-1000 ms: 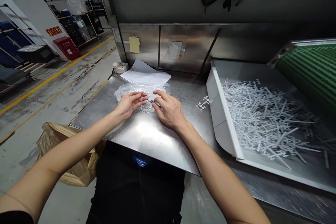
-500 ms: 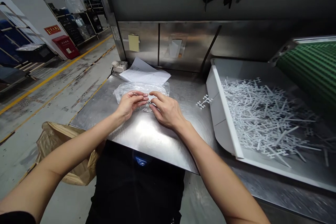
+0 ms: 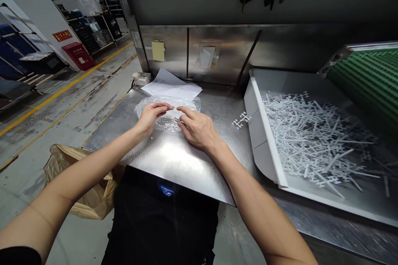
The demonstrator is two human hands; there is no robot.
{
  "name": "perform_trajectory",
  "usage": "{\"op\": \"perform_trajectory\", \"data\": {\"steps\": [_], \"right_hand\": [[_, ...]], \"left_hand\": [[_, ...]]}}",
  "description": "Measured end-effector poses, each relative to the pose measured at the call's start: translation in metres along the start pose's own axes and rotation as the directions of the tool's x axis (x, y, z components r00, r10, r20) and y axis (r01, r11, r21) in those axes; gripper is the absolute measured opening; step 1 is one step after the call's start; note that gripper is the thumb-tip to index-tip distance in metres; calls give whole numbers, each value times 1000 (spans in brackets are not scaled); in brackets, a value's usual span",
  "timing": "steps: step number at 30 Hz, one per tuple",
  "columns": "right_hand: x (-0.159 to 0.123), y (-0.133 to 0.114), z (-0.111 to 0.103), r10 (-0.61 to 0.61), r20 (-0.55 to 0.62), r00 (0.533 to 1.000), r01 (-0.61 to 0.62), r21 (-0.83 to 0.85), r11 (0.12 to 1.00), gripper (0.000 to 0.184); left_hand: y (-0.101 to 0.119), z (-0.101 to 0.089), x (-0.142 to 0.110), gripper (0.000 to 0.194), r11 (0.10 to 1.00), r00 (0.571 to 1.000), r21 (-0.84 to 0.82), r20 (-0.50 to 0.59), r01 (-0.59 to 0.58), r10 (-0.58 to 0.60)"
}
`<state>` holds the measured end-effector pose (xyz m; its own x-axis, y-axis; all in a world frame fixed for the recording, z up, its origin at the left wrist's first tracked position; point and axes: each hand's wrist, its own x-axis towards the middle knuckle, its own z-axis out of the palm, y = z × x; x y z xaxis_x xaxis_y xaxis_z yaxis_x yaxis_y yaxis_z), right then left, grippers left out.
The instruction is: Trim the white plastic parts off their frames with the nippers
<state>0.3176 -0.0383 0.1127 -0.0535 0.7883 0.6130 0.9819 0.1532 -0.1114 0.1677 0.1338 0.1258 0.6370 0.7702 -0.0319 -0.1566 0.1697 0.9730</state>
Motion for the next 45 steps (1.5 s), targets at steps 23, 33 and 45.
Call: {"op": "perform_trajectory", "data": {"steps": [23, 33, 45], "right_hand": [[-10, -2, 1, 142, -31, 989, -125, 321, 939, 15], [-14, -10, 10, 141, 78, 987, -160, 388, 907, 17], [-14, -12, 6, 148, 135, 980, -192, 420, 887, 18]], "left_hand": [[20, -52, -76, 44, 988, 989, 136, 114, 77, -92], [-9, -104, -111, 13, 505, 941, 796, 252, -334, 225], [5, -72, -77, 26, -217, 823, 794, 554, -567, -124]]}}
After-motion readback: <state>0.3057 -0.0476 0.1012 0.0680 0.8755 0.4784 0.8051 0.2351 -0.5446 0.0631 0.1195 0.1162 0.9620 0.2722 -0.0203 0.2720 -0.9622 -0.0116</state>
